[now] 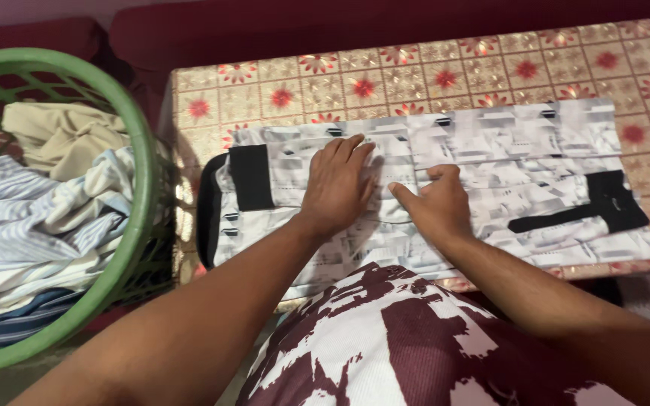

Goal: The person folds a patterned short-sleeved shirt on a table. They smooth the fabric, fold the sleeves inward, fold the sides toward the center, and then fold the shirt in half to create a compact stack.

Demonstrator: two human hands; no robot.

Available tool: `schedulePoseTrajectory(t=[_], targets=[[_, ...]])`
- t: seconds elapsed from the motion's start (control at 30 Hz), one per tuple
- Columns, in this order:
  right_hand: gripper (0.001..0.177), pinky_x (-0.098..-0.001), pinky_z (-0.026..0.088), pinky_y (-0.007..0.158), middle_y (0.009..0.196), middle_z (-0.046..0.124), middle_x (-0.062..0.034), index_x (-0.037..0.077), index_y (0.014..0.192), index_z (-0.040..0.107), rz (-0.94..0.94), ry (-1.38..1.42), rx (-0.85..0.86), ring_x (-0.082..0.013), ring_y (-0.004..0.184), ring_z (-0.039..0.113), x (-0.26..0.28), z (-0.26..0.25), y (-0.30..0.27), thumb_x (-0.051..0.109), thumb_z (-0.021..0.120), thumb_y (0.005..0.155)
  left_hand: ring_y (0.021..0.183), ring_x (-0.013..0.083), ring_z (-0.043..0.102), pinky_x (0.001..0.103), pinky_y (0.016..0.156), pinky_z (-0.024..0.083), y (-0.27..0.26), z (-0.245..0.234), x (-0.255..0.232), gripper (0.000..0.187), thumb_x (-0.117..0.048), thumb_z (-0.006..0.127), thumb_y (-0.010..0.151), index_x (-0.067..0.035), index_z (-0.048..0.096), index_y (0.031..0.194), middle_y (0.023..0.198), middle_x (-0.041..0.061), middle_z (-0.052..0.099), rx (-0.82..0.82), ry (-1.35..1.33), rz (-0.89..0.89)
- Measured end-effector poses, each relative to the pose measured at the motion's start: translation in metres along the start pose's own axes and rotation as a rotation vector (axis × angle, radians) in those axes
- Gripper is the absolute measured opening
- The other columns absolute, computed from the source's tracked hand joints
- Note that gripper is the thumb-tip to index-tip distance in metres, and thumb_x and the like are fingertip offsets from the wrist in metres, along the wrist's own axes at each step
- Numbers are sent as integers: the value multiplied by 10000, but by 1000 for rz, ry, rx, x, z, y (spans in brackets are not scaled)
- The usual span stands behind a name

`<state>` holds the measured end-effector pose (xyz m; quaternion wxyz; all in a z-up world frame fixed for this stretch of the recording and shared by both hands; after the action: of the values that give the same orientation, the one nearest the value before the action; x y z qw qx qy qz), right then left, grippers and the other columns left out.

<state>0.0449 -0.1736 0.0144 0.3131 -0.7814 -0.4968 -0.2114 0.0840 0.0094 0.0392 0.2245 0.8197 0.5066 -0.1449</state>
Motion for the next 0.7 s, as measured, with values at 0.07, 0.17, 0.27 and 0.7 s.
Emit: schedulePoseTrajectory(t=[0.07,0.17,0.27,0.7], targets=[[720,-386,540,839,1008,698,-142,19,1277,505,72,19,15,-258,932,695,-8,-1,5,428,838,786,1310,328,512,498,1096,402,17,12,-9,563,-266,756,864,-100,592,1377,1413,113,576,24,-35,-23],[641,-378,551,800,1032,655,-113,28,1179,577,135,-9,122,-215,937,671,-17,3,9,410,875,760,1222,337,533,499,1008,448,46,29,-13,561,-304,777,827,-94,619,1323,1312,126,594,136,-10,-98],[478,-383,566,722,901,720,-105,14,1004,688,195,40,201,-200,813,682,-25,2,7,392,859,766,1241,340,517,503,1016,451,68,44,-11,542,-387,794,830,-107,645,1270,1312,137,573,276,78,-174],[415,-320,463,546,577,650,-26,79,669,729,163,47,365,-119,518,547,-42,7,13,459,869,758,1258,305,486,461,1041,431,111,52,-12,547,-551,789,819,-131,767,1169,1302,149,572,522,238,-350]])
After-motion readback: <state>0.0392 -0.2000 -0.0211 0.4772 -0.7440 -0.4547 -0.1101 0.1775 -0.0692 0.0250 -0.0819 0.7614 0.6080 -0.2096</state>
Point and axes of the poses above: each hand's wrist, its own y-axis towards the middle knuckle, its own z-axis out of the palm, x = y × z, the point moved 7 cm from there along y, towards the middle knuckle
